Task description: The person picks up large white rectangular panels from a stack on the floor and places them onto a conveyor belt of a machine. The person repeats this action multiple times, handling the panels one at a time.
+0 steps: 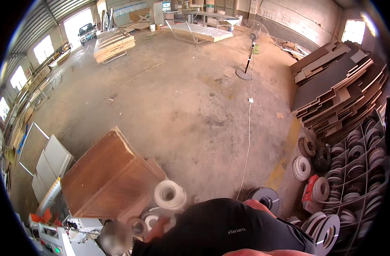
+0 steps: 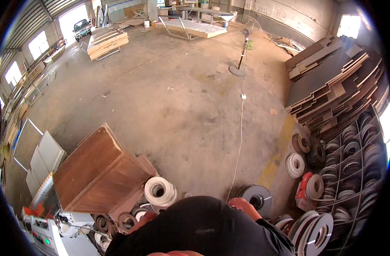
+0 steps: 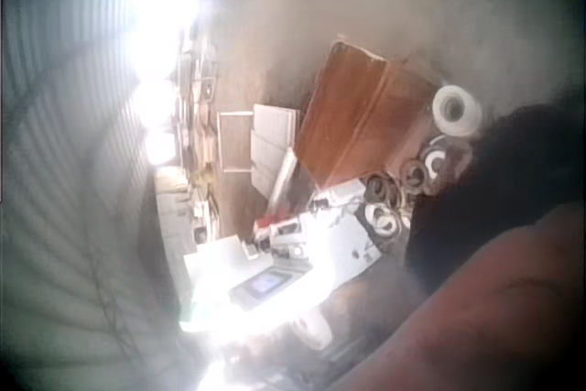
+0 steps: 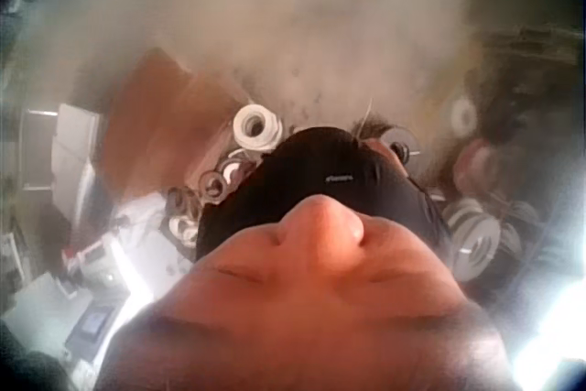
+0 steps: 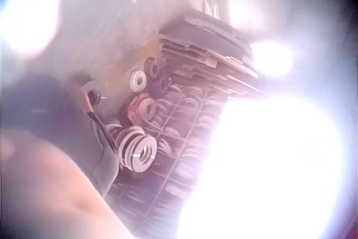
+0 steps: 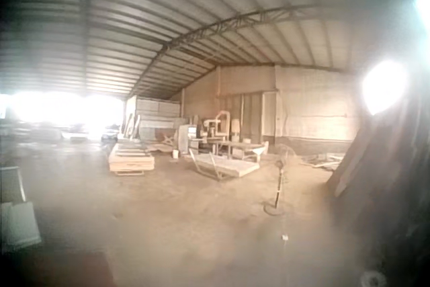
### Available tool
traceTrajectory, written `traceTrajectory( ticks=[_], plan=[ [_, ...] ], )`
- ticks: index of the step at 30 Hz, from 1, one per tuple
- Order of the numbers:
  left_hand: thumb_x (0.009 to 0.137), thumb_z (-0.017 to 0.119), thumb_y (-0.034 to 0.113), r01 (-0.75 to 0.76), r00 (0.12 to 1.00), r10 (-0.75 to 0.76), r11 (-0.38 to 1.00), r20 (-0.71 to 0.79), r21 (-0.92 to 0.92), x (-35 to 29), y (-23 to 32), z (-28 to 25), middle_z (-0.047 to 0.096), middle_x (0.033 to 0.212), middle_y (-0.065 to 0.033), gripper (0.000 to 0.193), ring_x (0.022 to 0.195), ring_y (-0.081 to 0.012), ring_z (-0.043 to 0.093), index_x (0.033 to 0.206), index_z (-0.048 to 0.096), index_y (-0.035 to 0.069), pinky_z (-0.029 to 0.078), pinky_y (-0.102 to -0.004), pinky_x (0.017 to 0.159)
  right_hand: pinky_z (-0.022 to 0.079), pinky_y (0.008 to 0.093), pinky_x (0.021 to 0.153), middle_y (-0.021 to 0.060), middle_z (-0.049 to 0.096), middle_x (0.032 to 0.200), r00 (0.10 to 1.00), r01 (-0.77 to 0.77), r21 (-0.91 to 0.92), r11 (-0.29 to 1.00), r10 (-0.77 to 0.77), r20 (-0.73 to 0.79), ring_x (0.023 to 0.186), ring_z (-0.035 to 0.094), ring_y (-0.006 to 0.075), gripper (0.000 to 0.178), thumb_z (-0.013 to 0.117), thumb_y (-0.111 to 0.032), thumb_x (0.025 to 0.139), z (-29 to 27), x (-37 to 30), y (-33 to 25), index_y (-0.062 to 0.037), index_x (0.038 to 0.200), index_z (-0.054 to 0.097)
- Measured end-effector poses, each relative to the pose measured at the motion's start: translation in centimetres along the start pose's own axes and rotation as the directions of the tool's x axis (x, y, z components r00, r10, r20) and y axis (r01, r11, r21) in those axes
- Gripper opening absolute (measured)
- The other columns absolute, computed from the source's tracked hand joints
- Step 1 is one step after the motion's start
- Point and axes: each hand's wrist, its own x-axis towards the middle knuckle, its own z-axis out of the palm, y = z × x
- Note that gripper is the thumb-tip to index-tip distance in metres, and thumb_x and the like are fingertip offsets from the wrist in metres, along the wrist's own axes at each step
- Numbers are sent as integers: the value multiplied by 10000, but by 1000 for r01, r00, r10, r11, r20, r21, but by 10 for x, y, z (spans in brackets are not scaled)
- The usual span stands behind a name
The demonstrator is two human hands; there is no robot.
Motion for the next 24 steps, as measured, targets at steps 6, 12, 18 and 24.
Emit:
traceTrajectory(
  ticks=[6,12,18,24],
  plan=[
    [940,629,407,-293,889,101,875,-446,-386,191,103,-304,727,925,-138,352,886,-341,686,987,700,66,533,-436,813,520,408,820,41,670,1124,765,-619,460,637,620,171,1053,619,244,407,572,-341,913,-41,76,60,-133,1263,601],
    [929,641,350,-351,887,108,791,-449,-502,272,170,-471,728,952,-136,305,911,-280,700,1025,703,67,530,-408,826,540,405,810,51,700,1117,731,-681,345,646,631,260,1011,661,237,404,578,-364,922,-127,243,76,-145,1258,631],
    [932,596,249,-239,928,127,924,-350,-299,340,65,-464,688,1149,-107,221,1046,-298,639,1050,693,88,507,-407,940,560,403,799,60,730,1109,780,-537,73,840,462,422,969,703,229,403,584,-387,930,-235,495,123,-157,1252,662],
    [993,499,232,-451,892,-340,-608,-299,-654,298,-12,-524,628,1159,-150,310,1129,-320,573,1212,573,26,437,-455,1054,557,361,712,38,755,1045,883,-325,-51,944,322,340,839,726,169,342,612,-330,960,-386,756,143,-95,1198,687]
  ],
)
